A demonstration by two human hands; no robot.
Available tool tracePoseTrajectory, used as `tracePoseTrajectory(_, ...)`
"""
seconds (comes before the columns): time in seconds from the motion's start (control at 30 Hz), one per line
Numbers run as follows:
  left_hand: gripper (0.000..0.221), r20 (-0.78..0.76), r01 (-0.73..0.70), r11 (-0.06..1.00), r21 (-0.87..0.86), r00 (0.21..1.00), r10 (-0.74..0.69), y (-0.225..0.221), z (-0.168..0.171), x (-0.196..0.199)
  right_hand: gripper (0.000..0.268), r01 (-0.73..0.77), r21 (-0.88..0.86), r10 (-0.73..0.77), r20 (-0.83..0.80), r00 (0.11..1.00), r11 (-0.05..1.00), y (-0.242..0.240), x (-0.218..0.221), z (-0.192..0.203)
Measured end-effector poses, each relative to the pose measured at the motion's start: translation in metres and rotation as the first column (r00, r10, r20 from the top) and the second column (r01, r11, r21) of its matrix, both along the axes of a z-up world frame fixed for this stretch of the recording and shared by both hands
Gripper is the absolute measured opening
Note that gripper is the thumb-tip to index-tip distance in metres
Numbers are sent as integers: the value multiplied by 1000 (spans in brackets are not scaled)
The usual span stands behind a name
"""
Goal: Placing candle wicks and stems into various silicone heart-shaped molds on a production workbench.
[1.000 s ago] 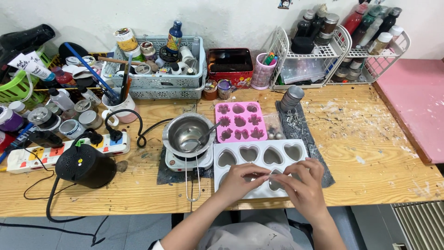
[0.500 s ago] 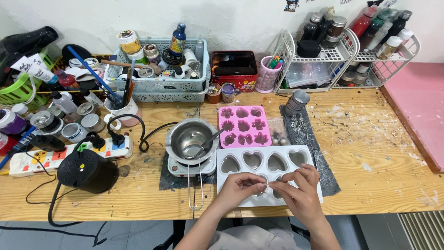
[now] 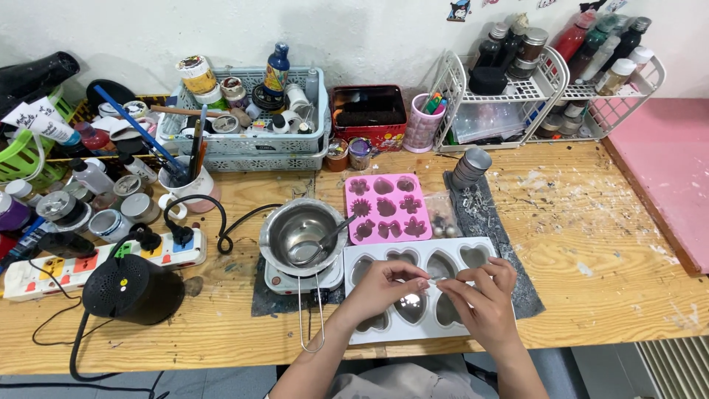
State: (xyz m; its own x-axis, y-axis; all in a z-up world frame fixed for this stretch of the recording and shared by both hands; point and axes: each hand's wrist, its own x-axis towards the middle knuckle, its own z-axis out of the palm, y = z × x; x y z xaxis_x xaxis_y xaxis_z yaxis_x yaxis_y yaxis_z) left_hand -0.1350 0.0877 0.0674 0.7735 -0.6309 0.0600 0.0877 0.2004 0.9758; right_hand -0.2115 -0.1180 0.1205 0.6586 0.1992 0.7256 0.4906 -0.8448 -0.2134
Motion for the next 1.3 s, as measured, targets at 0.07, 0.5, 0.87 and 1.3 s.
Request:
tracePoseTrajectory(0.07,21,-17,18,1000,-10,1000,-18,-3,-11,7,22,6,-7,-6,-5,1000,1000,0,3,-2)
tracePoseTrajectory(0.5,31,103,0,995,95,995,-10,-3,24,22,20,80,9,-80,-19,997,997,-5,22,-4)
tracePoseTrajectory(0.87,22,500,-270,948,168,852,154,0,19,20,22,52,93,-43,-99,994,994,1,29,-4)
tracePoseTrajectory(1.3,36,771,-582,724,370,627,110,13,-4,21,12,-78,-266,74,-23,997,961,-7,149,38)
